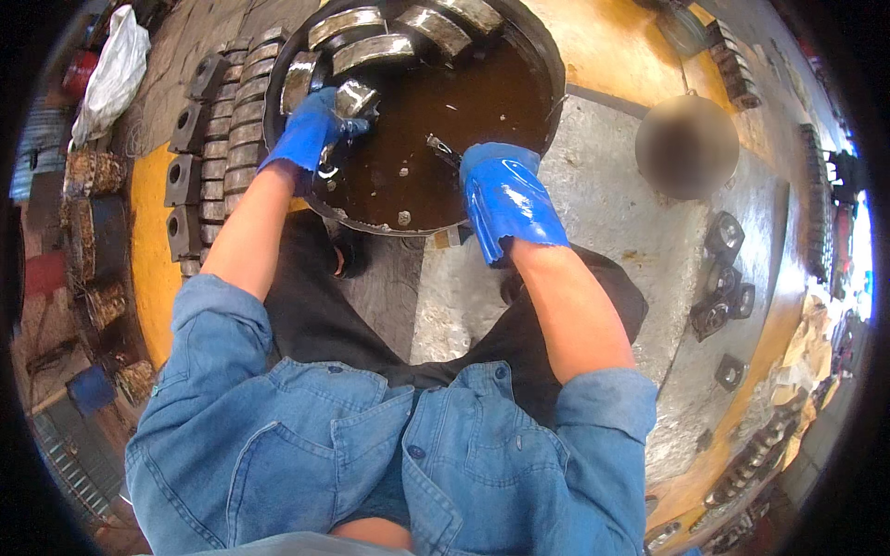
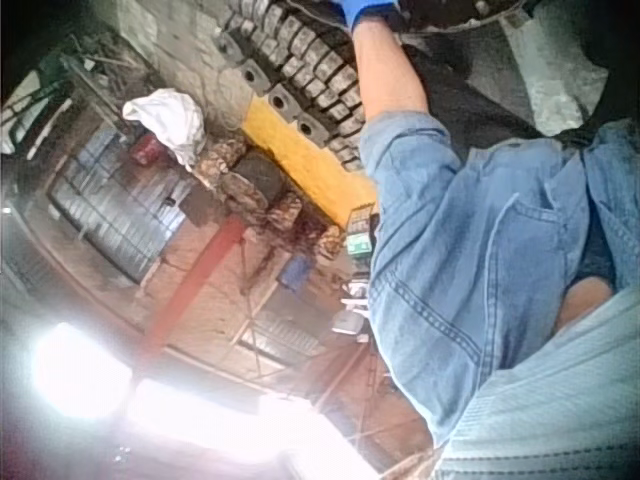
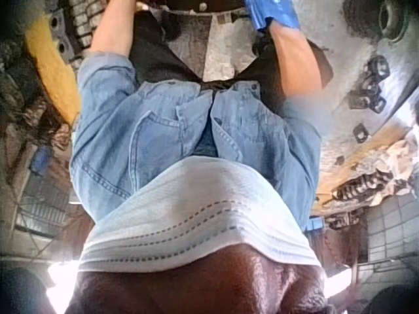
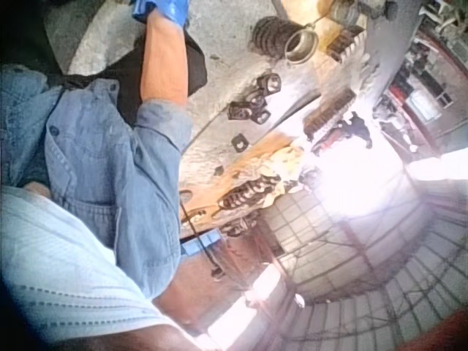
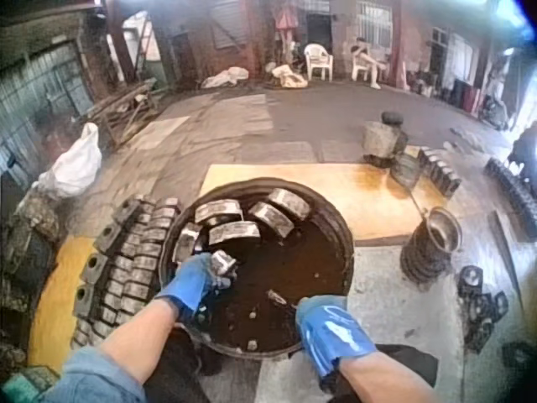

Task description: The person cleans various metal components using a brush and a dark liquid, possibly oil or solvent, in a large container. They pick up the parts one by one, scrub them with the brush, and then place them back into the liquid or onto the surrounding metal surface.

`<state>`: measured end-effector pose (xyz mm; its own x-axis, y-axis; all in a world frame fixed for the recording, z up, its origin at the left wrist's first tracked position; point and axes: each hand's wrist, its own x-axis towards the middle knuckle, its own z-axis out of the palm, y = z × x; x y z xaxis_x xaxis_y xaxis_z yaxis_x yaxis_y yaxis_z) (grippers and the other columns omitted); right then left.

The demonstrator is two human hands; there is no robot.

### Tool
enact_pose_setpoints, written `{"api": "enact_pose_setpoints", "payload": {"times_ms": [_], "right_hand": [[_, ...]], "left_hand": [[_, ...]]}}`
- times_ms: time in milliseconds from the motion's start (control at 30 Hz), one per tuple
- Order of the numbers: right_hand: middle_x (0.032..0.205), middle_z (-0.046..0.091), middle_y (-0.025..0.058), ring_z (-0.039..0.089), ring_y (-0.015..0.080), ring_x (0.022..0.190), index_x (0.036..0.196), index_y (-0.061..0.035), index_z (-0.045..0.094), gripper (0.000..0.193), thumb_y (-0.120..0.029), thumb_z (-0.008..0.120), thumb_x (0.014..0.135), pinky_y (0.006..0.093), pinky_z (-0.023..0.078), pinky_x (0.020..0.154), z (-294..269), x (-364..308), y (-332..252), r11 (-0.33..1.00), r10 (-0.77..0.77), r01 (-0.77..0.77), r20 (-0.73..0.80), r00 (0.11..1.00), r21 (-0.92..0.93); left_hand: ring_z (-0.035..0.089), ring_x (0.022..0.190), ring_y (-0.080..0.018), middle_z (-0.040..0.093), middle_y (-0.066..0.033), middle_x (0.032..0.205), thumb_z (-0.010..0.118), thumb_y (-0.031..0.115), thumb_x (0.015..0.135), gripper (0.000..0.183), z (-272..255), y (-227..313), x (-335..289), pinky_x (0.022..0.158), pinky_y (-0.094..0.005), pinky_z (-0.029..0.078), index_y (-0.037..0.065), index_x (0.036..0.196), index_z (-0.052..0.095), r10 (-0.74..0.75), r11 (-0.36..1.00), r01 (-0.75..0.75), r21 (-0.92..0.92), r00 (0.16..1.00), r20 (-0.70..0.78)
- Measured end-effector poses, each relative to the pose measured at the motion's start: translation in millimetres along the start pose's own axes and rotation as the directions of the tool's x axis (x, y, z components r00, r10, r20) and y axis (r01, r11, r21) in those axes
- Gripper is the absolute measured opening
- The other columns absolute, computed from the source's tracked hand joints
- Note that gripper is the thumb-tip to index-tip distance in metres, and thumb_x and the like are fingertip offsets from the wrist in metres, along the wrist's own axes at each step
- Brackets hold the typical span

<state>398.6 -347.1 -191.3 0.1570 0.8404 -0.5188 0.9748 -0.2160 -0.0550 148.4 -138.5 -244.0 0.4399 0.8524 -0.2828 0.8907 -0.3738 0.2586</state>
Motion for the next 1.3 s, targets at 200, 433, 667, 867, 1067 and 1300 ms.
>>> {"api": "enact_pose_setpoints", "payload": {"times_ms": [200, 433, 667, 867, 1067, 1300], "right_hand": [[0.108, 0.079, 0.012, 0.076, 0.0319, 0.104, 0.108, -0.0146, 0.081, 0.024, -0.027, 0.067, 0.092, 0.0504, 0.058, 0.085, 9.5, -21.2, 44.9, 0.989, 0.016, 0.002, -0.124, 0.992, 0.145], [0.103, 0.08, 0.0079, 0.077, 0.0283, 0.102, 0.105, -0.0176, 0.083, 0.023, -0.029, 0.072, 0.088, 0.0491, 0.058, 0.083, 4.5, -27.1, 46.7, 0.999, 0.013, 0.004, -0.317, 0.948, 0.053], [0.108, 0.079, 0.0047, 0.075, 0.0299, 0.103, 0.114, -0.0242, 0.081, 0.042, -0.042, 0.08, 0.076, 0.0508, 0.056, 0.08, 5.7, -14.8, 44.4, 0.987, -0.083, 0.129, -0.381, 0.921, 0.096], [0.12, 0.078, 0.0066, 0.072, 0.0322, 0.112, 0.12, -0.0243, 0.081, 0.056, -0.053, 0.08, 0.072, 0.0571, 0.055, 0.086, 40.7, 43.9, 34.5, 0.999, -0.004, -0.01, -0.278, 0.961, -0.049], [0.102, 0.08, 0.0092, 0.076, 0.0323, 0.097, 0.103, -0.0169, 0.085, 0.031, -0.035, 0.072, 0.082, 0.0536, 0.056, 0.075, 30.9, 36.0, 29.9, 0.999, -0.032, 0.029, -0.263, 0.964, -0.013], [0.095, 0.081, 0.0062, 0.077, 0.0293, 0.089, 0.095, -0.0192, 0.085, 0.021, -0.028, 0.072, 0.082, 0.0464, 0.055, 0.069, 48.5, 71.0, 33.4, 1.0, -0.03, 0.023, -0.447, 0.894, -0.021]], "left_hand": [[0.057, 0.128, -0.0222, 0.063, -0.0094, 0.141, 0.06, 0.03, 0.107, 0.044, 6.1, 61.8, -42.5, 0.114, -0.0371, 0.043, 0.004, 0.142, 0.059, 0.226, 0.588, -0.139, -0.797, 0.974, -0.003], [0.066, 0.095, -0.0187, 0.069, -0.0046, 0.123, 0.072, 0.008, 0.094, 0.049, 26.8, 81.5, -56.2, 0.081, -0.0357, 0.057, 0.003, 0.141, 0.056, 0.12, 0.704, -0.06, -0.708, 0.992, 0.035], [0.063, 0.116, -0.0201, 0.063, -0.0108, 0.137, 0.072, 0.012, 0.097, 0.068, -11.5, 138.2, -102.6, 0.098, -0.0335, 0.054, 0.003, 0.157, 0.042, 0.073, 0.394, 0.269, -0.879, 0.944, 0.321], [0.061, 0.123, -0.0234, 0.061, -0.017, 0.142, 0.085, 0.01, 0.085, 0.082, 35.2, 131.8, -65.7, 0.104, -0.0356, 0.051, -0.006, 0.154, 0.043, 0.273, 0.75, -0.05, -0.66, 0.932, 0.239], [0.059, 0.123, -0.0243, 0.062, -0.0159, 0.138, 0.088, 0.019, 0.083, 0.079, 43.7, 101.0, -40.1, 0.105, -0.0376, 0.049, -0.004, 0.148, 0.049, 0.379, 0.801, -0.259, -0.54, 0.918, 0.121], [0.065, 0.114, -0.0232, 0.069, -0.0146, 0.129, 0.085, 0.022, 0.087, 0.07, 40.3, 98.0, -25.0, 0.1, -0.0368, 0.053, 0.0, 0.145, 0.054, 0.462, 0.78, -0.344, -0.523, 0.88, 0.109]]}}
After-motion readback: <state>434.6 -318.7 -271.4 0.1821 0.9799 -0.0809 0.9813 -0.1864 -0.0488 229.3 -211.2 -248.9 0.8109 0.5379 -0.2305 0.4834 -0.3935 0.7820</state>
